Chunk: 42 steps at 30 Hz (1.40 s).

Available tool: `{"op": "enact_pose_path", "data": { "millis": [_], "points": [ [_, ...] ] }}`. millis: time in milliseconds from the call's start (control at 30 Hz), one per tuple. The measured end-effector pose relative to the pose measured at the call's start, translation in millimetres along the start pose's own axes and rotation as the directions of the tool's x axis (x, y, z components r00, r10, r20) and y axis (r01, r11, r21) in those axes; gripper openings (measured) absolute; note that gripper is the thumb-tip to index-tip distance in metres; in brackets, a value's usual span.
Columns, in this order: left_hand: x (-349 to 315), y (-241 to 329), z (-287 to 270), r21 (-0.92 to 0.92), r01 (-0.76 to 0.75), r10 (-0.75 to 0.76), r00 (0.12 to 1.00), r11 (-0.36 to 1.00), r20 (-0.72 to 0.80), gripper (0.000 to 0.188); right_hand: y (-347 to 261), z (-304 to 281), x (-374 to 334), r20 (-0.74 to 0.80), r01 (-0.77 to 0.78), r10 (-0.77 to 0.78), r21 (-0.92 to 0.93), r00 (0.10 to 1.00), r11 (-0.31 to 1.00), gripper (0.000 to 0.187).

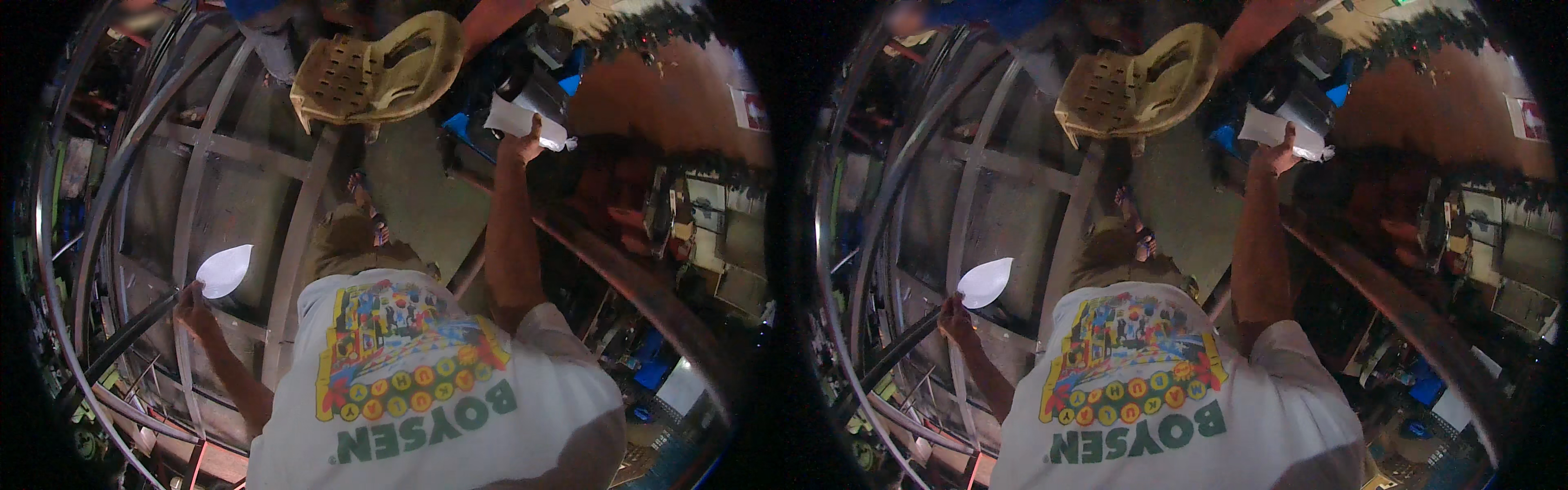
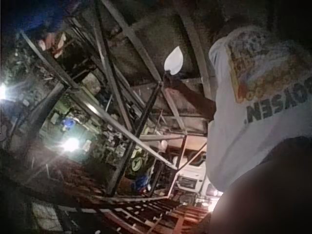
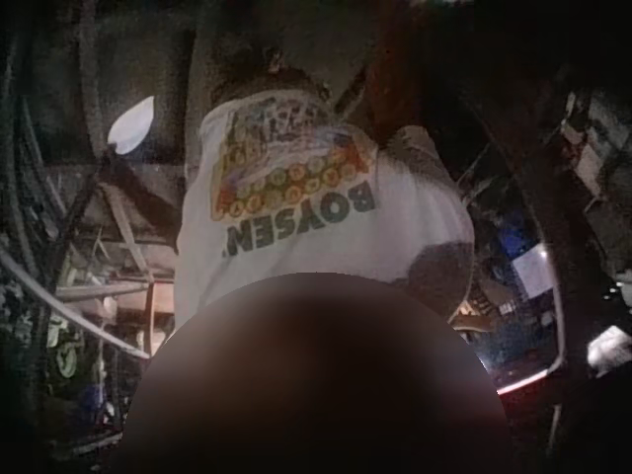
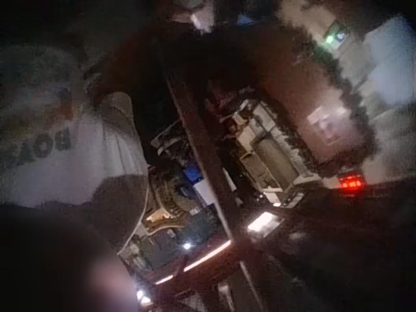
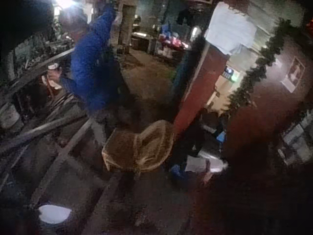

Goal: The person walks from outside into a workshop, then to a kitchen area. They place a plastic bottle on a gas stove, retrieve an orange bucket, and scoop ice cubes from the bucket into a plastic bag. The person rinses the bag under a tap, ties it, and places it back into the bucket.

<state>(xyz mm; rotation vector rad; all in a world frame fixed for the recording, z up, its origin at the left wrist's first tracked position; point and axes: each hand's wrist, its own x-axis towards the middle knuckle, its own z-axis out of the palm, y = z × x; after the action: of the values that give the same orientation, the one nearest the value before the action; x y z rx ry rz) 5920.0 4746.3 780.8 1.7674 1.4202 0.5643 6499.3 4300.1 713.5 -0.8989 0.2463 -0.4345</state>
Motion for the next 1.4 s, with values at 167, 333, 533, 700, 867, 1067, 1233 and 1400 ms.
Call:
{"op": "enact_pose_path", "data": {
  "millis": [167, 333, 533, 700, 867, 1067, 1233, 1400],
  "points": [
    [25, 30, 78, 0.109, -0.163, 0.165, 0.986, 0.981, -0.009, 0.027, 25, 68, 108, -0.044, 0.004, 0.0, 0.084, 0.999, 0.996, 0.062],
    [25, 122, 140, -0.031, -0.106, 0.105, 0.994, 0.994, -0.024, 0.027, 35, 140, 178, 0.155, -0.221, 0.202, 0.117, 0.967, 0.968, 0.054],
    [29, 152, 171, 0.015, -0.06, 0.061, 0.99, 0.998, -0.127, 0.024, 80, 205, 219, 0.484, -0.341, 0.263, 0.079, 0.834, 0.937, 0.046],
    [7, 226, 187, 0.082, 0.129, -0.111, 0.976, 0.988, -0.187, 0.022, 138, 248, 236, 0.52, -0.18, 0.217, -0.122, 0.826, 0.976, 0.049],
    [-22, 207, 200, -0.124, 0.179, -0.212, 0.911, 0.976, -0.353, 0.017, 199, 284, 276, 0.448, -0.555, 0.514, -0.047, 0.731, 0.83, 0.054],
    [-68, 199, 212, -0.061, 0.234, -0.233, 0.835, 0.97, -0.499, 0.02, 222, 323, 274, 0.708, -0.749, 0.576, -0.1, 0.409, 0.655, 0.054],
    [-76, 210, 232, -0.18, 0.307, -0.356, 0.819, 0.934, -0.45, 0.017, 291, 307, 326, 0.734, -0.177, 0.247, -0.173, 0.633, 0.969, 0.06],
    [-106, 210, 238, -0.281, 0.21, -0.325, 0.825, 0.936, -0.463, 0.014, 266, 309, 324, 0.838, 0.41, 0.148, -0.401, 0.524, 0.819, 0.07]
  ]
}}
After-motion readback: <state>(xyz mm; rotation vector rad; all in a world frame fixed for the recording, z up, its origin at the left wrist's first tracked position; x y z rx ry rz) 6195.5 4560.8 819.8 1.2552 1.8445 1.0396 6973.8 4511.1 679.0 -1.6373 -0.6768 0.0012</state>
